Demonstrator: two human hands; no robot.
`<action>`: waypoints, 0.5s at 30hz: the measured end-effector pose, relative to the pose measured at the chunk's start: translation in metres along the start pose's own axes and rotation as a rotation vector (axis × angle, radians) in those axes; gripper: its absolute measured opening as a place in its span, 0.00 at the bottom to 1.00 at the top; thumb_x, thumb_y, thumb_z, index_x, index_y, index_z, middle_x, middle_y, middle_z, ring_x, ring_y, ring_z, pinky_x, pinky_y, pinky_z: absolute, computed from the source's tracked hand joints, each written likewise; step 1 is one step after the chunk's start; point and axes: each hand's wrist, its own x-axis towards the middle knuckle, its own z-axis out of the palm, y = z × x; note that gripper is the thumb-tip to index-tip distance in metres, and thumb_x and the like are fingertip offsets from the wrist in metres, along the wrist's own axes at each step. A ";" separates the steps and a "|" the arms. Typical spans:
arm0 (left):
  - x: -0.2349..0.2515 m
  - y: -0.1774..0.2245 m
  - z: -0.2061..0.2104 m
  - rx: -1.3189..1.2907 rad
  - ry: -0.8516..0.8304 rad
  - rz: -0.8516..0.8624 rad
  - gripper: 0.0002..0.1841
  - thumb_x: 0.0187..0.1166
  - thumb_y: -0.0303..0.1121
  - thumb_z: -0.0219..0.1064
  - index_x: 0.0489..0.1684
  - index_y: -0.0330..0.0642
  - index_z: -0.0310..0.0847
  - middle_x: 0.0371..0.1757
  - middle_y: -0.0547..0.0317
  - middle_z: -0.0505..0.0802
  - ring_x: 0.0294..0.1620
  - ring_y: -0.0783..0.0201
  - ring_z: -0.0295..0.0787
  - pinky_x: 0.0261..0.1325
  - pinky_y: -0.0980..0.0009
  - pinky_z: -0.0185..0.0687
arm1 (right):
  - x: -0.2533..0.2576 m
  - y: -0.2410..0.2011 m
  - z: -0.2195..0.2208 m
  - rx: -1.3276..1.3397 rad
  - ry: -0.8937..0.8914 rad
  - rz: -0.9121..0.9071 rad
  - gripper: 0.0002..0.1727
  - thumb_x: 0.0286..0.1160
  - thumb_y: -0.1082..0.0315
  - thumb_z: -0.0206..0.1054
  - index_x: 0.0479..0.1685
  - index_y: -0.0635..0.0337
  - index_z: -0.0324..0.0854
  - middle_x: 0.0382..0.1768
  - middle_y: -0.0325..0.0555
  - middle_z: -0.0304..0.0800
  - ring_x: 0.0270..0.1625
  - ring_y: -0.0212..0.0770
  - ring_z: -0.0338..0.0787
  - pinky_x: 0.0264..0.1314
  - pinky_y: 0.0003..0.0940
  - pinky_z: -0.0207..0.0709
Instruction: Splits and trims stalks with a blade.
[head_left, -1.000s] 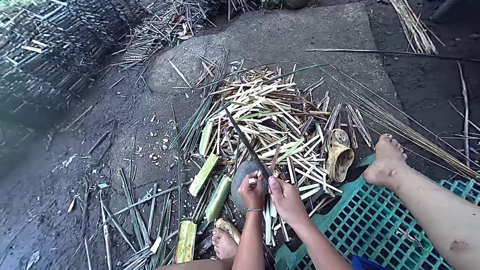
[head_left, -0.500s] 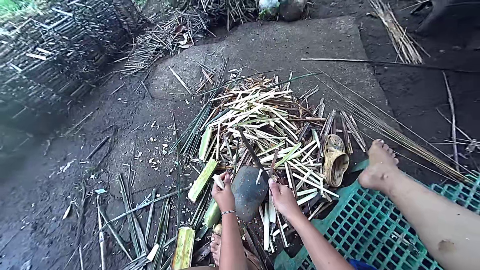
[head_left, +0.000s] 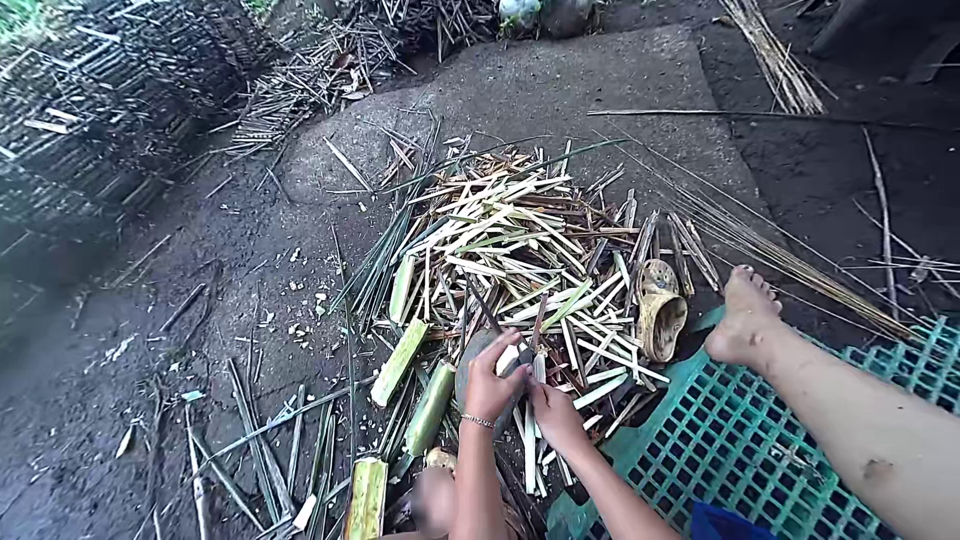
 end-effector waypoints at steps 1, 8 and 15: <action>-0.002 -0.002 0.007 0.034 0.009 -0.059 0.23 0.69 0.28 0.77 0.65 0.35 0.87 0.62 0.47 0.94 0.63 0.60 0.91 0.71 0.60 0.82 | 0.003 0.008 0.005 -0.026 -0.039 0.033 0.35 0.95 0.47 0.43 0.40 0.68 0.86 0.34 0.59 0.88 0.43 0.57 0.89 0.53 0.60 0.77; 0.000 -0.015 0.016 -0.123 0.201 -0.057 0.30 0.74 0.19 0.70 0.79 0.26 0.71 0.59 0.41 0.94 0.56 0.57 0.95 0.63 0.61 0.89 | 0.009 0.007 0.011 -0.064 -0.095 0.090 0.37 0.94 0.42 0.42 0.43 0.67 0.87 0.38 0.61 0.89 0.47 0.59 0.90 0.54 0.61 0.78; 0.013 -0.021 0.021 -0.032 0.292 -0.177 0.14 0.78 0.21 0.68 0.60 0.28 0.86 0.57 0.44 0.94 0.60 0.60 0.92 0.70 0.62 0.82 | 0.022 0.001 0.006 -0.161 -0.120 0.000 0.41 0.93 0.39 0.39 0.48 0.69 0.87 0.46 0.65 0.91 0.52 0.62 0.91 0.55 0.63 0.80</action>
